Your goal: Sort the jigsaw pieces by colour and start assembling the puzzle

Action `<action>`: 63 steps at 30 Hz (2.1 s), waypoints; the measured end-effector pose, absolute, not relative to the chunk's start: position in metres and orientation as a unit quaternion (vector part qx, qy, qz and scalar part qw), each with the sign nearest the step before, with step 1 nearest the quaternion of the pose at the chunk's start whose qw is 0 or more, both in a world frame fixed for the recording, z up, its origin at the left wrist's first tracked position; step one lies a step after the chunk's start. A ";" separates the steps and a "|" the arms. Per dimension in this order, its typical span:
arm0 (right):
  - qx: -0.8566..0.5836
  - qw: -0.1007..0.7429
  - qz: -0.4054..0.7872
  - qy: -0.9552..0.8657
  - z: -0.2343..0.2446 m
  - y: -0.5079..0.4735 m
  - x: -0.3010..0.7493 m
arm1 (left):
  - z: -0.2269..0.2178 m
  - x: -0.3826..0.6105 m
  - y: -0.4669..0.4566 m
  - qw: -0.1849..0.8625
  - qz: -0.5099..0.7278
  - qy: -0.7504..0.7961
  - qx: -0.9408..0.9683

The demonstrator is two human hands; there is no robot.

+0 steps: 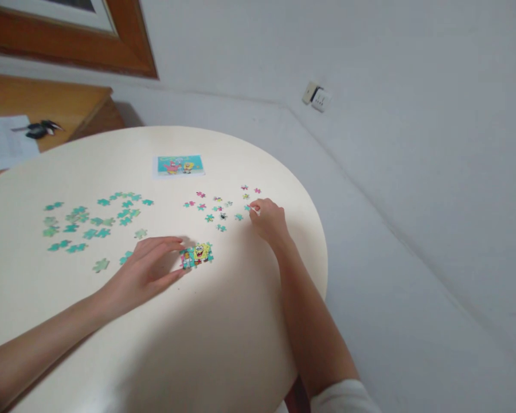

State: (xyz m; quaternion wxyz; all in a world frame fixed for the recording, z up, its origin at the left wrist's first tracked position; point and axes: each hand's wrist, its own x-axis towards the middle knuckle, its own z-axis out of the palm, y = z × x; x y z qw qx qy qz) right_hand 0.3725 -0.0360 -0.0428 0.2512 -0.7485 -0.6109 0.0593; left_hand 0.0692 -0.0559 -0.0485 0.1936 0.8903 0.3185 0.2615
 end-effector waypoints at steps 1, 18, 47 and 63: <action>-0.749 0.251 0.054 -0.611 -0.044 -0.036 0.373 | -0.049 0.069 -0.056 0.193 0.264 0.316 0.890; -0.792 0.233 0.024 -0.563 -0.043 -0.037 0.383 | -0.052 0.068 -0.054 0.179 0.242 0.315 0.900; -0.784 0.149 0.067 -0.599 -0.034 -0.037 0.363 | -0.044 0.070 -0.058 0.208 0.198 0.366 0.885; -0.778 0.164 0.067 -0.603 -0.035 -0.037 0.362 | -0.038 0.072 -0.059 0.227 0.173 0.379 0.880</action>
